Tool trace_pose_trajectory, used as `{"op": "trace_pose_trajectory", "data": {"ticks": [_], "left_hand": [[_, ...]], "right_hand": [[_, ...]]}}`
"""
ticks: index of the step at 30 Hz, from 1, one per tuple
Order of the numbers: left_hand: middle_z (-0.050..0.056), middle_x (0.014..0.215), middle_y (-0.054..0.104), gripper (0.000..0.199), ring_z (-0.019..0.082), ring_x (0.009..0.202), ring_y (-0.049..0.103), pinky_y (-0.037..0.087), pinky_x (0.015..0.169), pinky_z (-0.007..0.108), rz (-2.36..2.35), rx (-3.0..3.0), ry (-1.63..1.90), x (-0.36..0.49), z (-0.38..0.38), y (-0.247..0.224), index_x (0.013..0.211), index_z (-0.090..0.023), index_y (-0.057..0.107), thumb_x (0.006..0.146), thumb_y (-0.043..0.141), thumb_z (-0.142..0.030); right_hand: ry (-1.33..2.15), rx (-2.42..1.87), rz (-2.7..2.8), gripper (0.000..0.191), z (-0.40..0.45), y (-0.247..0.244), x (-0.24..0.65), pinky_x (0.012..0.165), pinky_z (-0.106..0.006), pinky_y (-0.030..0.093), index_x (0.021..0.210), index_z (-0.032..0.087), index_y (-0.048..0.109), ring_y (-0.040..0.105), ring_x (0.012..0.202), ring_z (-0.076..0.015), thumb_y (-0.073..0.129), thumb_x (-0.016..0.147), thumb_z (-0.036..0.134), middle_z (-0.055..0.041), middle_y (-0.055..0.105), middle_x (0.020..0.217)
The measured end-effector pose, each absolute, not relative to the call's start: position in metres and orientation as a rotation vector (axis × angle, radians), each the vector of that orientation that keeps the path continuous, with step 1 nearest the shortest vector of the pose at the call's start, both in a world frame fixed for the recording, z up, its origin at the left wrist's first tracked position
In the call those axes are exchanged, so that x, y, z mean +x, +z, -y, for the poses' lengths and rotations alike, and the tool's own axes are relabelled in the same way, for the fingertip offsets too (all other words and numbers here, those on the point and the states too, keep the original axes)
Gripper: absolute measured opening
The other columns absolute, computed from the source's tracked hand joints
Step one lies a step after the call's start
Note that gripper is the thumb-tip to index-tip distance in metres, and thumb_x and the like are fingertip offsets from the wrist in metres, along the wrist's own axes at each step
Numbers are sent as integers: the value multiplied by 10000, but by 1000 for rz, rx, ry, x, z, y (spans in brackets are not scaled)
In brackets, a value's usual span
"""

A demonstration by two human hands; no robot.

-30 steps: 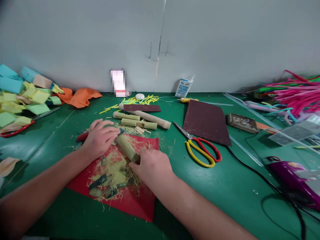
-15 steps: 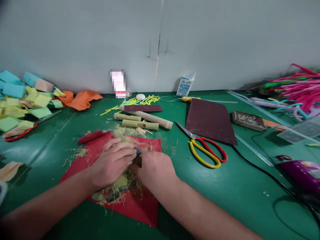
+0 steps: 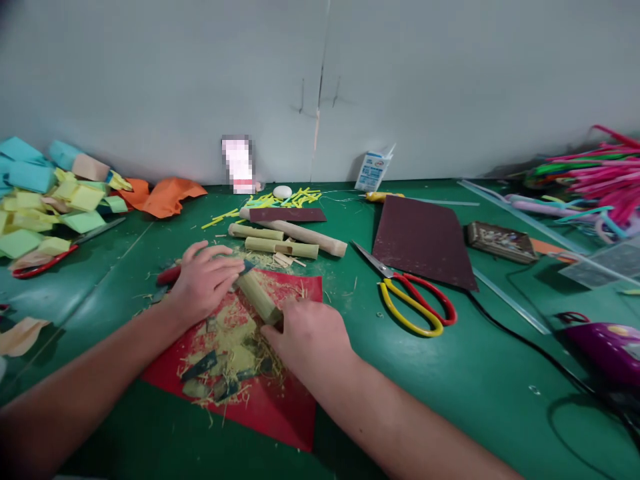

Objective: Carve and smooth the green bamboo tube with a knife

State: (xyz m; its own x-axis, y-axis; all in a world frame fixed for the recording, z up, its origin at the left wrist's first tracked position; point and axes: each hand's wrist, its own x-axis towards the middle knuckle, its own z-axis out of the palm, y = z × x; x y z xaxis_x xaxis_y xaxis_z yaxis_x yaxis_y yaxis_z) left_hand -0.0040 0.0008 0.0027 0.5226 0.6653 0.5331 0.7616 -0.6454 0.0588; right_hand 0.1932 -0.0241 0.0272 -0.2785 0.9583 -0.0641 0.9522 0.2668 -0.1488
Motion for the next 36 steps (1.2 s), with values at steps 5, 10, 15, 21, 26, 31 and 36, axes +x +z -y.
{"op": "trace_pose_trajectory", "data": {"ticks": [5,10,15,21,26,31,36], "left_hand": [[38,1095,668,257,206,1127,502,295,1010,405,936,-2823,-705,-6,-1,-1,1080,-175,617,906,429,-163],[29,1028,689,243,244,1093,507,271,994,483,1182,-2588,-771,-7,-5,0,994,-198,648,905,425,-166],[43,1099,667,265,206,1130,499,319,997,406,911,-2834,-689,-5,-2,1,1058,-176,632,926,402,-185],[42,1048,687,239,242,1101,514,285,988,472,1162,-2621,-731,-14,-10,1,987,-184,658,904,435,-169],[33,1092,673,252,209,1112,507,290,1008,420,954,-2792,-715,-3,-1,1,1047,-174,637,908,428,-161],[41,1050,687,240,241,1095,512,268,996,469,1120,-2669,-737,-5,-3,3,1001,-183,653,898,437,-160],[27,1086,678,249,215,1092,513,290,995,431,1040,-2744,-740,-6,-2,0,1061,-183,634,914,434,-173]], "right_hand": [[238,-1844,2457,253,25,25,194,502,-277,290,730,218,631,620,643,-183,586,769,463,-19,668,685],[259,-1884,2464,285,24,27,193,501,-271,301,714,218,627,617,640,-183,584,755,496,-23,658,665],[270,-1887,2475,273,24,29,193,518,-271,317,746,220,634,620,661,-180,553,786,478,-31,672,710],[268,-1861,2474,293,24,25,194,497,-279,271,725,224,627,615,649,-184,558,767,505,-24,674,704],[255,-1842,2452,270,24,23,194,494,-290,231,715,224,618,615,643,-183,558,771,481,-21,673,692],[263,-1855,2443,285,24,22,194,486,-285,205,721,223,611,614,633,-185,578,745,505,-22,676,693],[253,-1869,2449,316,25,23,195,485,-288,210,707,223,612,616,636,-189,553,764,528,-24,672,687]]}}
